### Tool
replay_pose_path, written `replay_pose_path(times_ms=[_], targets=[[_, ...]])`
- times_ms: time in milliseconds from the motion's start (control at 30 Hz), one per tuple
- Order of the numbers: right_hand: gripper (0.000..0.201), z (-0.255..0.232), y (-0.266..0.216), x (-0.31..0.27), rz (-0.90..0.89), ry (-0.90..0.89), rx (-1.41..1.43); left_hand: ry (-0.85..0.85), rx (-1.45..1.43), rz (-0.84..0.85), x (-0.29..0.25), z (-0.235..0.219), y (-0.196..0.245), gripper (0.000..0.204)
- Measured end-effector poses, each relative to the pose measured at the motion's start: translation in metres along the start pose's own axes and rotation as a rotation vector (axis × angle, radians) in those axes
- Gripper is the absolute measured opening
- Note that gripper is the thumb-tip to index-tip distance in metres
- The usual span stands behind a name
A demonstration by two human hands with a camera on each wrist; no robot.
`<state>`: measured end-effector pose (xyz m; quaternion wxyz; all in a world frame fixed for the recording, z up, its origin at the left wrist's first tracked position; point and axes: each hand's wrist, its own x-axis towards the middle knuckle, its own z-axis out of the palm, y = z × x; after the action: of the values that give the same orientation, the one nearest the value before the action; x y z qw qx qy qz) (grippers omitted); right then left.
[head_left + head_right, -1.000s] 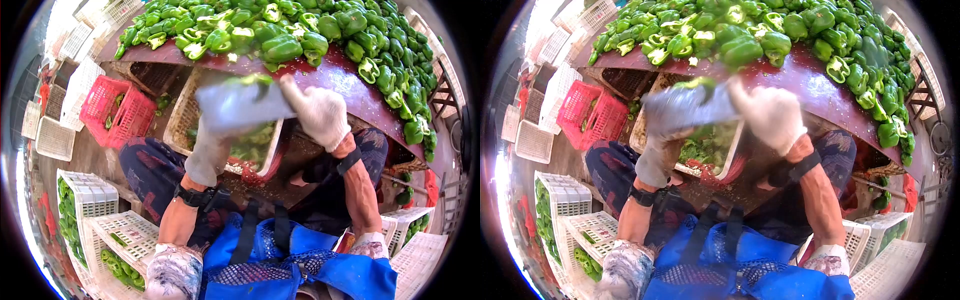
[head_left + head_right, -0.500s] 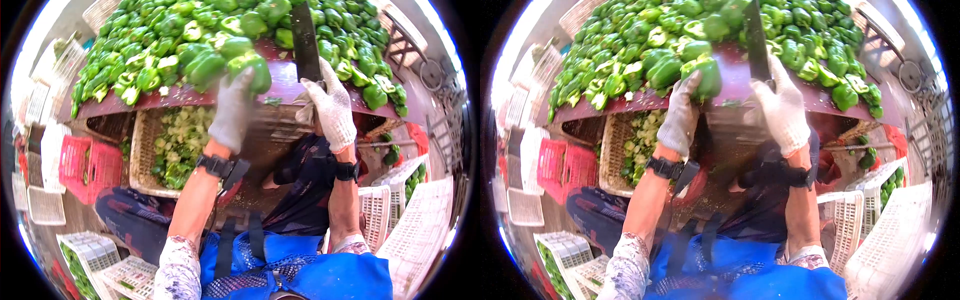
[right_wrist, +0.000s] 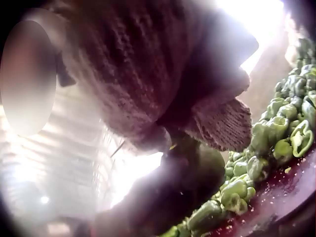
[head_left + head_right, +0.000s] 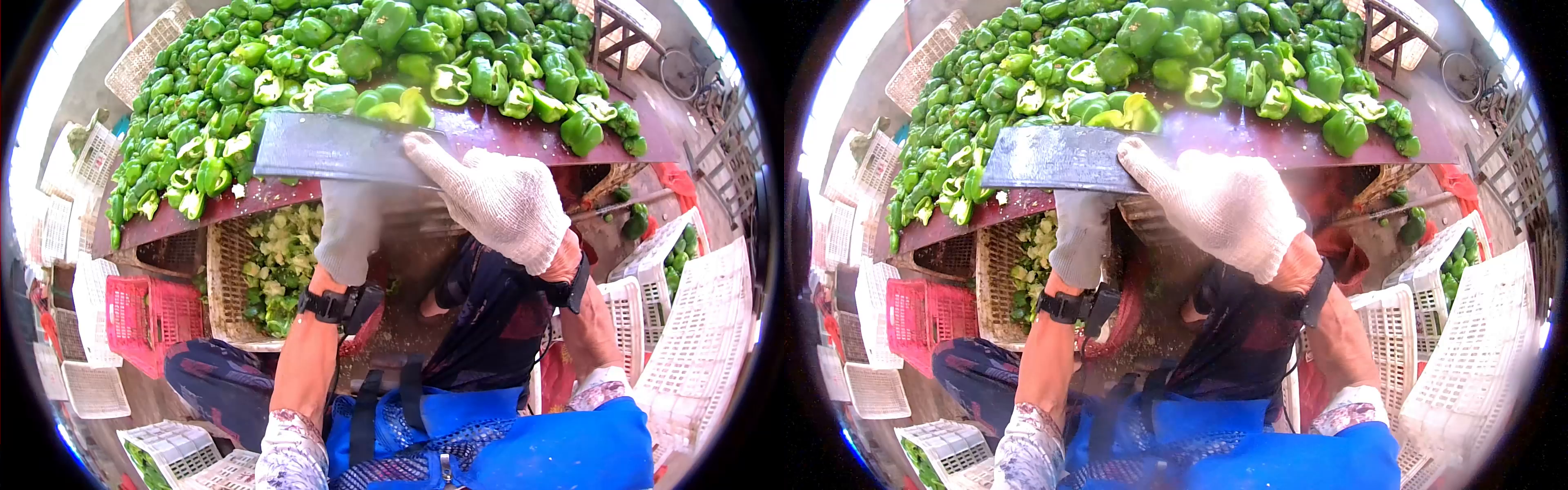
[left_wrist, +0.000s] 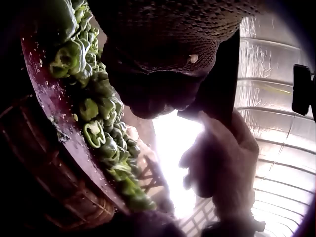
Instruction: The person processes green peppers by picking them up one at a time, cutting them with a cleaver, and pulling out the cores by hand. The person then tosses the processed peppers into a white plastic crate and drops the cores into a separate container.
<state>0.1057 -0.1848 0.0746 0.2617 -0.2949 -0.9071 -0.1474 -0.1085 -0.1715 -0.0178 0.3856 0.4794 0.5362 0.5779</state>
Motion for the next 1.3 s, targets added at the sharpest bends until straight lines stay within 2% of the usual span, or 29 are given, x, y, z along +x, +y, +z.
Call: replay_pose_path(times_ms=[67,100,167,233,267,367,433,500,533,567,600,667,767,833,933,1033,1067,1100,1167,1200,1267,1300], targets=[[0.052,-0.005,0.005,0.000,-0.024,-0.033,-0.059,0.008,-0.098,0.013,-0.001,-0.004,-0.003,0.054],[0.052,-0.009,0.010,0.001,-0.036,-0.049,-0.090,-0.026,-0.505,-0.060,-0.008,-0.007,0.009,0.051],[0.052,-0.010,0.027,-0.002,-0.049,-0.056,-0.140,-0.059,-0.789,-0.094,-0.016,-0.006,0.040,0.050],[0.050,-0.003,0.055,-0.009,0.012,-0.099,-0.145,-0.047,-0.543,-0.021,-0.022,0.003,0.068,0.053],[0.046,0.007,0.074,-0.016,0.149,-0.055,-0.174,-0.074,-0.666,-0.043,-0.021,0.002,0.067,0.057],[0.036,0.033,0.139,-0.057,0.514,0.034,-0.107,-0.086,-0.645,-0.018,-0.014,0.002,0.056,0.059],[0.039,0.014,0.104,-0.053,0.940,0.179,0.580,-0.064,-0.618,-0.121,0.003,0.006,0.040,0.067],[0.039,0.010,0.082,-0.049,1.142,0.121,0.783,0.074,-0.562,-0.273,0.024,0.022,0.031,0.075],[0.041,0.017,0.076,-0.052,1.062,0.107,0.794,0.104,-0.496,-0.232,0.036,0.032,0.025,0.082],[0.043,0.024,0.071,-0.056,0.981,0.095,0.807,0.107,-0.330,-0.227,0.045,0.040,0.018,0.080],[0.045,0.032,0.065,-0.059,0.901,0.084,0.821,0.084,-0.009,-0.238,0.056,0.038,0.008,0.079],[0.051,0.034,0.043,-0.049,0.911,0.047,0.941,0.084,0.640,-0.182,0.081,0.025,-0.028,0.080],[0.060,0.028,0.026,-0.032,0.927,-0.045,1.043,-0.169,0.849,-0.358,0.083,0.019,0.010,0.078],[0.061,0.025,0.017,-0.020,0.978,-0.080,1.115,-0.096,0.777,-0.289,0.077,0.020,-0.007,0.081],[0.061,0.039,0.019,-0.017,0.871,-0.127,0.939,-0.005,0.654,-0.280,0.077,0.020,-0.030,0.080],[0.059,0.050,0.025,-0.014,0.525,0.027,0.685,0.021,0.501,-0.242,0.083,0.020,-0.038,0.077],[0.058,0.045,0.030,-0.012,0.582,-0.033,0.796,0.004,0.476,-0.228,0.084,0.019,-0.040,0.076],[0.058,0.038,0.031,-0.004,0.574,-0.013,0.784,0.002,0.453,-0.224,0.083,0.018,-0.043,0.076],[0.054,0.037,0.039,0.006,0.461,0.170,0.748,0.012,0.410,-0.221,0.084,0.018,-0.049,0.075],[0.052,0.019,0.033,0.018,0.530,0.134,0.762,0.021,0.400,-0.221,0.085,0.019,-0.051,0.074],[0.054,0.023,0.030,0.026,0.557,0.118,0.802,0.036,0.390,-0.220,0.085,0.021,-0.050,0.073],[0.055,0.040,0.032,0.028,0.600,0.112,0.917,0.042,0.389,-0.219,0.084,0.022,-0.046,0.073]])
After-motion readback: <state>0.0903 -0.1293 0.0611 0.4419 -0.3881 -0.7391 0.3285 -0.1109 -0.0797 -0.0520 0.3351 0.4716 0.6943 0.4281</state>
